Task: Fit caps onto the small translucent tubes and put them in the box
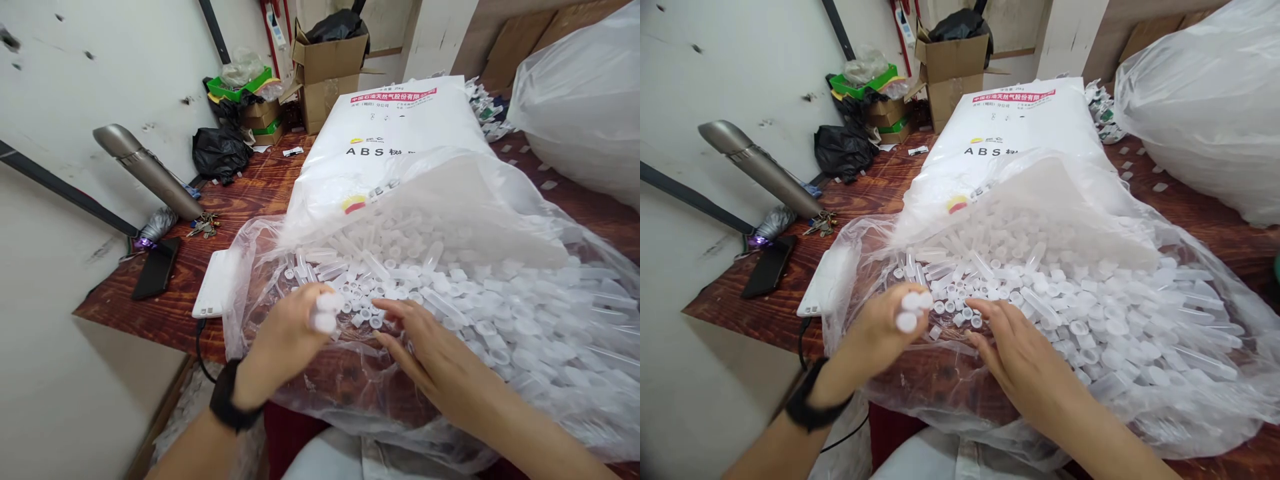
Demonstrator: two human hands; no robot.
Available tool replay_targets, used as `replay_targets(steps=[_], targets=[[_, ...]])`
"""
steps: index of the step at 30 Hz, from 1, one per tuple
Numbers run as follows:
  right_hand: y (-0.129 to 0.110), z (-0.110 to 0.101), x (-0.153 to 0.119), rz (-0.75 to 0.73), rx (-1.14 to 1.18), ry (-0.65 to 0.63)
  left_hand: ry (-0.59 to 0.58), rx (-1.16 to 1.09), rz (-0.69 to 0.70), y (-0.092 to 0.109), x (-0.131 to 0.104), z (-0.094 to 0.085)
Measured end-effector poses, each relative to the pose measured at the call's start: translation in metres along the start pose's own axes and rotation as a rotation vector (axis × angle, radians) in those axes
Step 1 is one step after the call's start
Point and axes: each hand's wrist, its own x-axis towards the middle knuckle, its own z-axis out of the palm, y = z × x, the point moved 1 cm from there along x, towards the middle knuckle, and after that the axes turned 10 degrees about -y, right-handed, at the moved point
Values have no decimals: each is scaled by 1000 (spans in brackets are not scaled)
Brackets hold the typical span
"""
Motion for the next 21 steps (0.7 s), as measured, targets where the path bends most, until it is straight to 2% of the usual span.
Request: replay_targets(steps=[2,5,10,15,18,21], targets=[[8,14,4,-45,-50,-15,-47,51,-99,-10,26,-11],[12,27,4,-94,-53,-44,-121,114,-135,-13,60,-17],[10,24,-3,-139,-51,-25,-222,156,-215,-7,86,-12],[10,10,-9,-37,46,75,-181,0,-230,-4,84,-14],[10,4,-13,59,274,144,-91,-214,-224,-3,70,-15],[10,5,-14,106,421,179,-30,-484,-256,0,48,-7]])
